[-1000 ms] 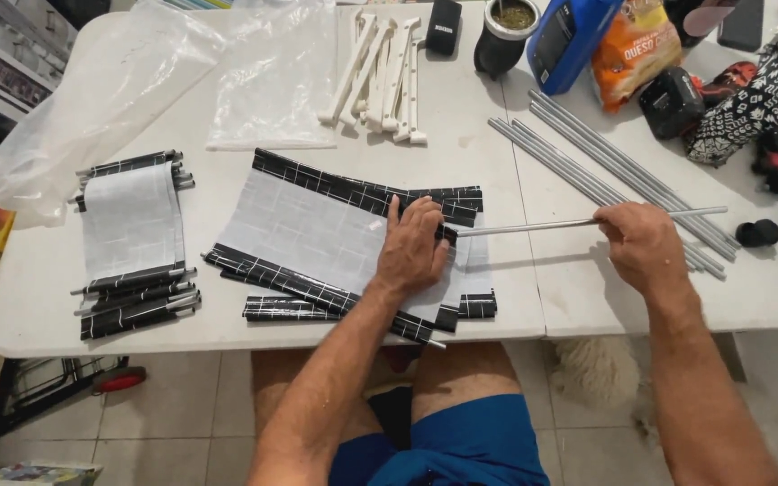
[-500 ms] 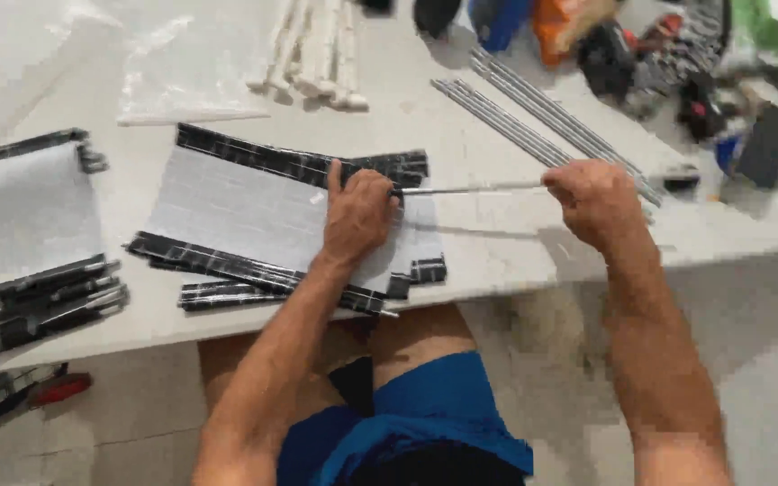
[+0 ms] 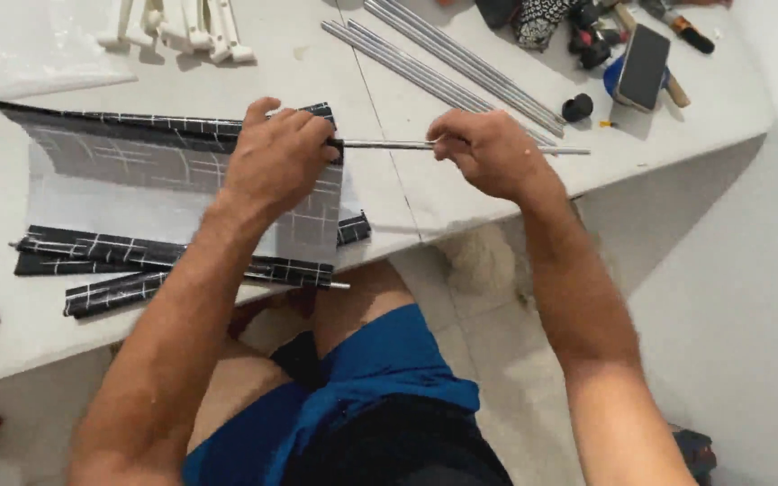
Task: Assembling shelf components by sliding metal rods into fabric sleeves on a table.
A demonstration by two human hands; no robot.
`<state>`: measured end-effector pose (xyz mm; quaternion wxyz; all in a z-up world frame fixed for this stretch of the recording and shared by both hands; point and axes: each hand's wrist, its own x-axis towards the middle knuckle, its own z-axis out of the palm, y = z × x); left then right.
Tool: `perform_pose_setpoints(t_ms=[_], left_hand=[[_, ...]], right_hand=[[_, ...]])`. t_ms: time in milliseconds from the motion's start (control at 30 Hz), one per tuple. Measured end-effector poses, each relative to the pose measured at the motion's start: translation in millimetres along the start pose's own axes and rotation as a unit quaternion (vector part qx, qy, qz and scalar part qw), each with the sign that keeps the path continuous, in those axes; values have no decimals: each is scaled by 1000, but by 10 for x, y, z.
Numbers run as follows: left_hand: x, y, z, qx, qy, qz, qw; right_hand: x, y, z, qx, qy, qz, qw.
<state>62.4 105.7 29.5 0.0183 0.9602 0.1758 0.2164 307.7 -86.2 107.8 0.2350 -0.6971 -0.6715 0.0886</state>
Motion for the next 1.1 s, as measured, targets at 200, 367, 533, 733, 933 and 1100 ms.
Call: perform_pose_setpoints(t_ms=[200, 367, 533, 733, 933, 1100], left_hand=[[121, 335, 18, -51, 2, 50, 997], [-177, -13, 140, -26, 9, 15, 999], [-497, 102, -142, -8, 15, -31, 999], [-1342, 1586, 105, -269, 129, 71, 952], [-1931, 2163, 1205, -369, -195, 83, 905], [-1888, 2188, 1259, -311, -163, 52, 935]], right_hand=[[267, -445, 482, 68, -18, -50, 996], [-314, 145, 112, 53, 88, 14, 995], [-1973, 1795, 662, 177, 570, 140, 790], [-2835, 2811, 2333, 129, 243, 594, 756], [-2562, 3130, 2861, 229, 85, 662, 708], [-2434, 3502, 3154, 254, 4, 650, 716]])
